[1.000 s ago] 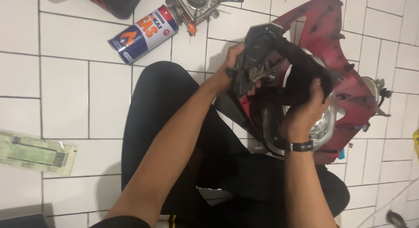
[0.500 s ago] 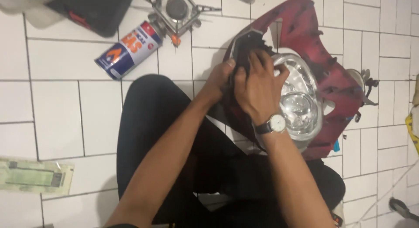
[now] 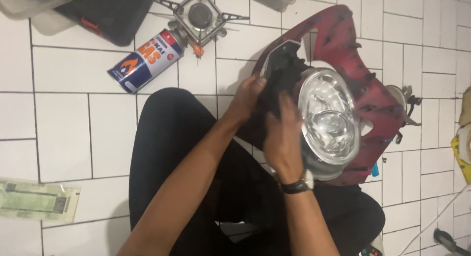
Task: Assembling a motorcycle headlight component into a plastic fairing housing while sitting on the floor.
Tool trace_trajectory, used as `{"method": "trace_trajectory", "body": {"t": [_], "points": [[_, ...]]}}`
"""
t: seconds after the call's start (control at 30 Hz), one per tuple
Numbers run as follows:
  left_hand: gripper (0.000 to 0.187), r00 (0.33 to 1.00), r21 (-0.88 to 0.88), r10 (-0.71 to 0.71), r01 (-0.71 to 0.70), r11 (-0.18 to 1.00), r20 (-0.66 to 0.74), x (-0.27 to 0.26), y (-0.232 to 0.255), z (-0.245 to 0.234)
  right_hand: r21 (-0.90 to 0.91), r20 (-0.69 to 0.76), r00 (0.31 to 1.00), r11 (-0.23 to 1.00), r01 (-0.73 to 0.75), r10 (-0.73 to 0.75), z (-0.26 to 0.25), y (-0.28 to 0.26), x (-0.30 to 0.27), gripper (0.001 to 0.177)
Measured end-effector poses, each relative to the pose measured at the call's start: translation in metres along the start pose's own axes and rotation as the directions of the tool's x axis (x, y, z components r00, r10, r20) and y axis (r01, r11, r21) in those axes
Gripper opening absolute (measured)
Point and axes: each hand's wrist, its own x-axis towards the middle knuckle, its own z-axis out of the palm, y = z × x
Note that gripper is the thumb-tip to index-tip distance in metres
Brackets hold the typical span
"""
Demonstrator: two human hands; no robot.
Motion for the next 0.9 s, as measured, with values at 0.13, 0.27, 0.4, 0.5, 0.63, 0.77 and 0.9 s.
{"method": "trace_trajectory", "body": {"t": [0.13, 0.27, 0.4, 0.5, 0.63, 0.77, 0.9], "points": [[0.043, 0.996, 0.186, -0.090, 0.091, 0.978, -0.014, -0.008, 0.019, 0.006, -0.159, 0.074, 0.997, 0.986, 0.042, -0.031, 0.013, 0.018, 0.018, 0.041], [0.039, 0.990, 0.454, -0.124, 0.144, 0.879, -0.074, -0.021, 0.075, 0.024, -0.371, 0.023, 0.993, 0.924, -0.097, 0.113, 0.003, -0.009, 0.062, 0.041], [0.054, 0.975, 0.430, 0.204, -0.222, 0.875, 0.088, -0.020, 0.083, 0.010, -0.490, -0.015, 0.979, 0.852, -0.186, 0.205, -0.013, 0.057, 0.069, 0.038], [0.046, 0.998, 0.339, 0.014, -0.036, 0.940, 0.068, -0.003, 0.088, -0.009, 0.769, 0.010, 0.912, 0.579, -0.270, 0.411, -0.062, 0.087, 0.045, 0.039], [0.062, 0.993, 0.431, -0.048, -0.002, 0.902, 0.105, 0.014, 0.130, -0.020, 0.986, -0.077, 0.896, 0.168, 0.003, 0.438, -0.132, 0.100, -0.019, 0.045], [0.070, 0.964, 0.318, 0.055, -0.140, 0.938, 0.262, 0.033, 0.114, -0.011, 0.948, -0.172, 0.875, 0.317, 0.023, 0.452, -0.159, 0.122, -0.089, 0.049], [0.073, 0.984, 0.432, -0.063, -0.016, 0.902, 0.168, 0.050, 0.100, -0.016, 0.902, -0.230, 0.840, 0.431, -0.005, 0.491, -0.136, 0.108, -0.113, 0.051]]}}
